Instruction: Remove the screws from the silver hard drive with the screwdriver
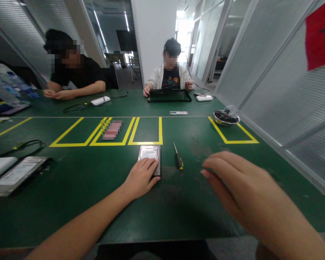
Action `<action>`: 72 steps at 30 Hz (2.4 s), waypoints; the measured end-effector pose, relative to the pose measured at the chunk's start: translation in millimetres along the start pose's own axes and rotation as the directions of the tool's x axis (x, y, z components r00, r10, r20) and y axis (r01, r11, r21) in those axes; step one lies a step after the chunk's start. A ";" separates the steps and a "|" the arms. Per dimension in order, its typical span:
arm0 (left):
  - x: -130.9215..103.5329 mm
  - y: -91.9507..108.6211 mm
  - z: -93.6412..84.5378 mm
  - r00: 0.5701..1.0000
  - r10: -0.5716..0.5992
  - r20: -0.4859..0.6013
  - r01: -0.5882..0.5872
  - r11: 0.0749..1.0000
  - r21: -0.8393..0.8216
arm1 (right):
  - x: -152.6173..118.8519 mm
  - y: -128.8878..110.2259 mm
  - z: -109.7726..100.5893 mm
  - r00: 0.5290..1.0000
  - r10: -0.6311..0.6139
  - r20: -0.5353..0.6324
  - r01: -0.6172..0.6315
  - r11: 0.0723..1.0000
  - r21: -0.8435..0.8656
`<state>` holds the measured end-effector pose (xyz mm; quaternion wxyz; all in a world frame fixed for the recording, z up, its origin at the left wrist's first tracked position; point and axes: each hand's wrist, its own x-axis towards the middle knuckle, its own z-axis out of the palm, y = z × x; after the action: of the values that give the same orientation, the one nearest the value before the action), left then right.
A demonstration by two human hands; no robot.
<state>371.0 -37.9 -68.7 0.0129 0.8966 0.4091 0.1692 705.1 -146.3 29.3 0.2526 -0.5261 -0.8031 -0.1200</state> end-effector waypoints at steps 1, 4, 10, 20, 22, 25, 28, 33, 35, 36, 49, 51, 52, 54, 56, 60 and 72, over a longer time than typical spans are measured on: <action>0.0 -0.1 -0.3 1.000 -0.001 0.003 0.001 1.000 0.001 | 27.5 -6.3 10.9 0.984 -0.011 0.178 0.013 1.000 -0.012; 0.1 0.1 -0.6 1.000 -0.004 0.004 0.004 1.000 0.000 | 83.7 -25.7 52.2 0.764 0.068 0.641 -0.005 0.995 -0.100; 0.8 0.7 -2.0 1.000 -0.010 0.009 0.010 1.000 -0.004 | 98.3 -43.8 132.0 0.659 0.301 0.689 -0.188 0.953 -0.237; 1.0 1.0 -1.3 1.000 -0.021 0.006 0.021 1.000 -0.008 | 123.6 -38.0 132.0 0.889 0.234 0.394 -0.296 0.949 0.104; 0.7 0.9 -1.3 1.000 -0.019 0.004 0.019 1.000 -0.013 | 129.2 -35.4 126.7 0.926 0.275 0.258 -0.361 0.845 0.395; 0.8 1.0 -1.6 1.000 -0.016 0.002 0.016 1.000 -0.018 | 133.5 -40.2 123.4 0.895 0.384 0.225 -0.410 0.515 0.752; 1.3 1.4 -1.7 1.000 -0.019 0.002 0.019 1.000 -0.017 | 133.4 -50.8 123.5 0.860 0.496 0.123 -0.328 0.351 0.877; 1.8 1.4 -1.9 1.000 -0.022 0.005 0.022 1.000 -0.015 | 128.8 -61.1 131.2 0.825 0.564 -0.030 -0.238 0.396 0.887; 1.6 1.1 -1.8 1.000 -0.021 0.007 0.021 1.000 -0.012 | 127.0 -61.5 138.3 0.838 0.545 -0.023 -0.234 0.398 0.887; 1.4 0.9 -1.6 1.000 -0.020 0.008 0.020 1.000 -0.010 | 126.1 -61.2 142.6 0.846 0.533 -0.026 -0.225 0.401 0.888; 1.3 -0.3 0.2 1.000 -0.023 -0.005 0.023 0.999 -0.030 | 121.4 -51.6 180.3 0.890 0.352 -0.291 -0.086 0.755 0.650; 1.2 -0.5 0.1 1.000 -0.023 -0.007 0.022 0.999 -0.031 | 122.6 -51.2 182.4 0.891 0.346 -0.293 -0.077 0.753 0.653; 1.3 -0.5 -0.1 1.000 -0.023 -0.007 0.023 0.999 -0.031 | 123.1 -51.2 183.3 0.893 0.343 -0.293 -0.072 0.749 0.658; 1.4 -0.4 -0.5 1.000 -0.023 -0.003 0.023 0.999 -0.028 | 123.7 -51.4 184.4 0.895 0.336 -0.292 -0.060 0.742 0.668; 1.6 -0.1 -0.9 1.000 -0.023 0.004 0.023 0.999 -0.022 | 123.9 -51.5 185.4 0.898 0.330 -0.291 -0.052 0.737 0.674; 1.6 0.5 -1.0 1.000 -0.026 0.007 0.026 0.999 -0.019 | 123.6 -51.4 187.3 0.901 0.334 -0.275 -0.066 0.734 0.676; 1.6 0.3 -0.8 1.000 -0.022 -0.001 0.022 1.000 -0.021 | 125.3 -51.3 187.1 0.910 0.322 -0.261 -0.075 0.748 0.660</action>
<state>371.9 -36.9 -67.4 0.0237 0.8918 0.4170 0.1738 566.4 16.4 -58.1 0.5690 -0.4621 -0.6738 0.0930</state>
